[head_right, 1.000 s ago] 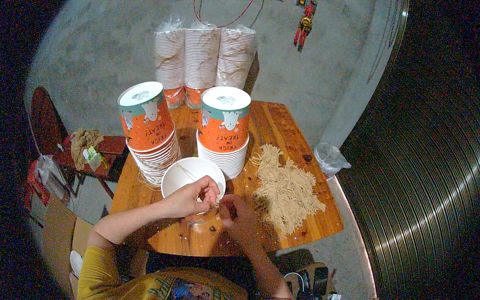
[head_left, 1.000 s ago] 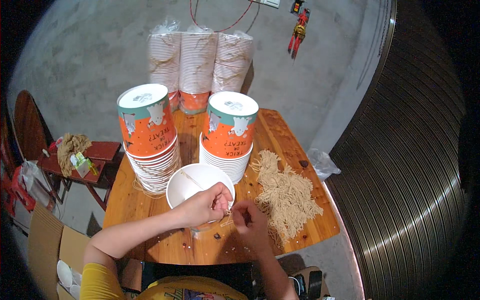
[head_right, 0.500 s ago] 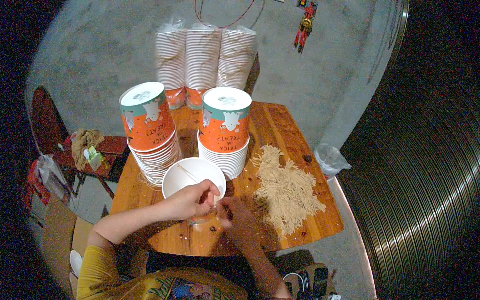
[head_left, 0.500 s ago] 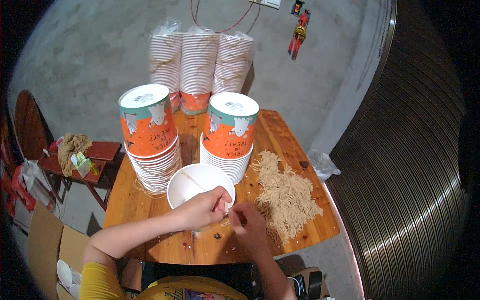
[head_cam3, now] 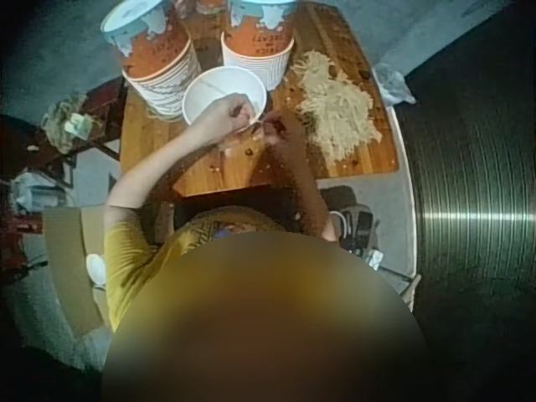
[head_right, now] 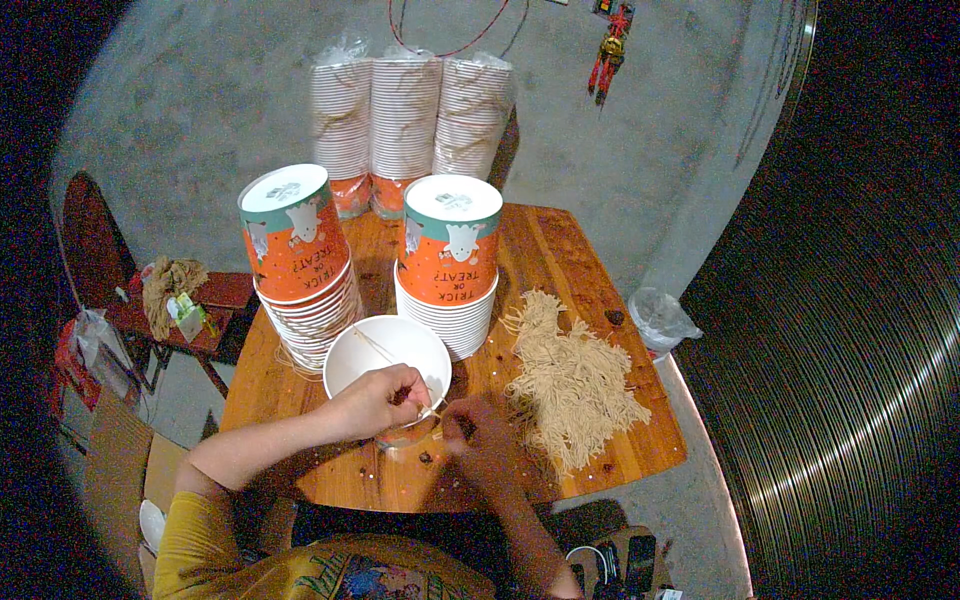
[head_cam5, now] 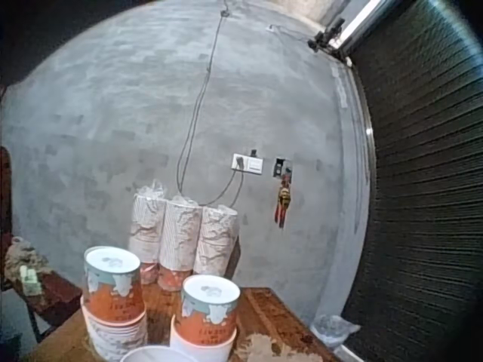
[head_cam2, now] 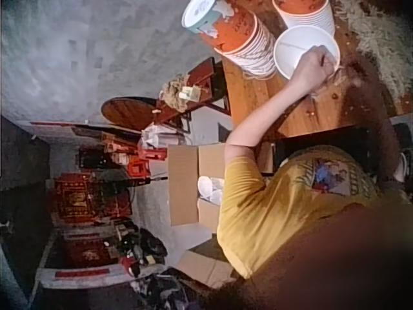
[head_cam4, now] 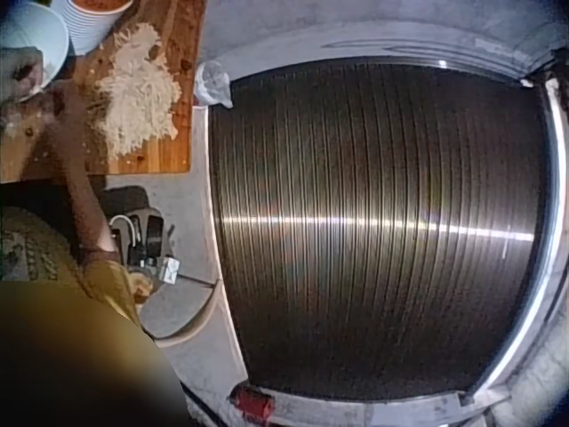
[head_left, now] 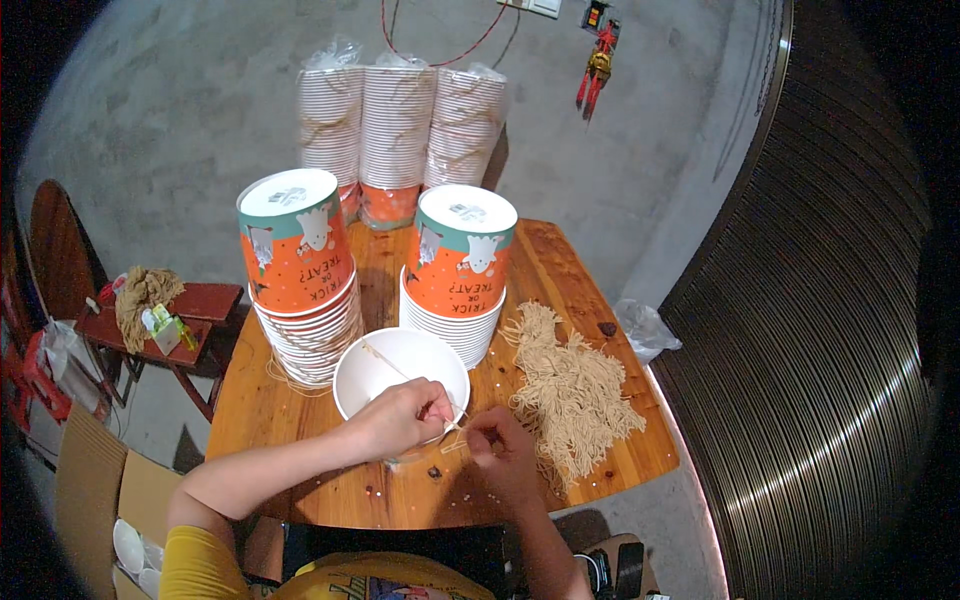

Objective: Assembling paper packaging by threading string through small bowls and placing them inside larger cups.

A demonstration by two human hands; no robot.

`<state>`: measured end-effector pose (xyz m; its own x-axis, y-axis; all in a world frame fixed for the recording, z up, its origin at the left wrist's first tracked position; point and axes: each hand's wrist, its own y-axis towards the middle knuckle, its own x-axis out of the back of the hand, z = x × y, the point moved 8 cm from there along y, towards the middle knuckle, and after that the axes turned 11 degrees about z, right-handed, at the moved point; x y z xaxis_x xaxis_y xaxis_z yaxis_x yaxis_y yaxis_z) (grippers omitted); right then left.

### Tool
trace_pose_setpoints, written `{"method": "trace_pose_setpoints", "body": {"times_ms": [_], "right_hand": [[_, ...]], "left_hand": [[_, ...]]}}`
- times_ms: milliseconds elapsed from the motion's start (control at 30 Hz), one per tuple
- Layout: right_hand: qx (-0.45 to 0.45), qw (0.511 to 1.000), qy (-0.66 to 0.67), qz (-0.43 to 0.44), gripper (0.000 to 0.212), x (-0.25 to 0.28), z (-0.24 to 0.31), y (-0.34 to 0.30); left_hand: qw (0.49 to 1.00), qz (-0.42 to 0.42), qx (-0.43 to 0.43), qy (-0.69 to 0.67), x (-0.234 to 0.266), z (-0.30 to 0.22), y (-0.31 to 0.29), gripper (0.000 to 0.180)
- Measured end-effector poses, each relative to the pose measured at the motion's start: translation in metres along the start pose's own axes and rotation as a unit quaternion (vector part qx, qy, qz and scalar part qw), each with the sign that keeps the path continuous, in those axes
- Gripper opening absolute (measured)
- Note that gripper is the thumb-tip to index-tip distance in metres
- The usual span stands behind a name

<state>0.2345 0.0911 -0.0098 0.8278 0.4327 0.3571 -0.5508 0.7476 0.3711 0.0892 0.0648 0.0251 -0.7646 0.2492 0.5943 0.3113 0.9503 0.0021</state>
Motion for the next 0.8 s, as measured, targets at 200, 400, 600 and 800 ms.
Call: {"method": "trace_pose_setpoints", "body": {"times_ms": [200, 400, 600, 800], "right_hand": [[0.024, 0.989, -0.146, -0.010, 0.012, -0.002, 0.029, 0.007], [0.153, 0.934, -0.319, -0.053, 0.016, -0.009, 0.050, 0.001], [0.111, 0.948, -0.297, 0.036, 0.016, -0.011, 0.052, -0.002], [0.135, 0.949, -0.283, 0.038, 0.016, 0.017, 0.043, 0.001]], "left_hand": [[1.000, 0.003, -0.009, -0.006, -0.002, -0.002, 0.000, 0.010], [0.997, -0.026, -0.060, 0.044, -0.002, -0.013, -0.005, 0.008], [0.982, -0.043, -0.110, 0.148, -0.002, -0.022, -0.016, 0.010], [0.987, 0.038, -0.017, 0.158, -0.004, -0.019, -0.027, 0.026]]}}
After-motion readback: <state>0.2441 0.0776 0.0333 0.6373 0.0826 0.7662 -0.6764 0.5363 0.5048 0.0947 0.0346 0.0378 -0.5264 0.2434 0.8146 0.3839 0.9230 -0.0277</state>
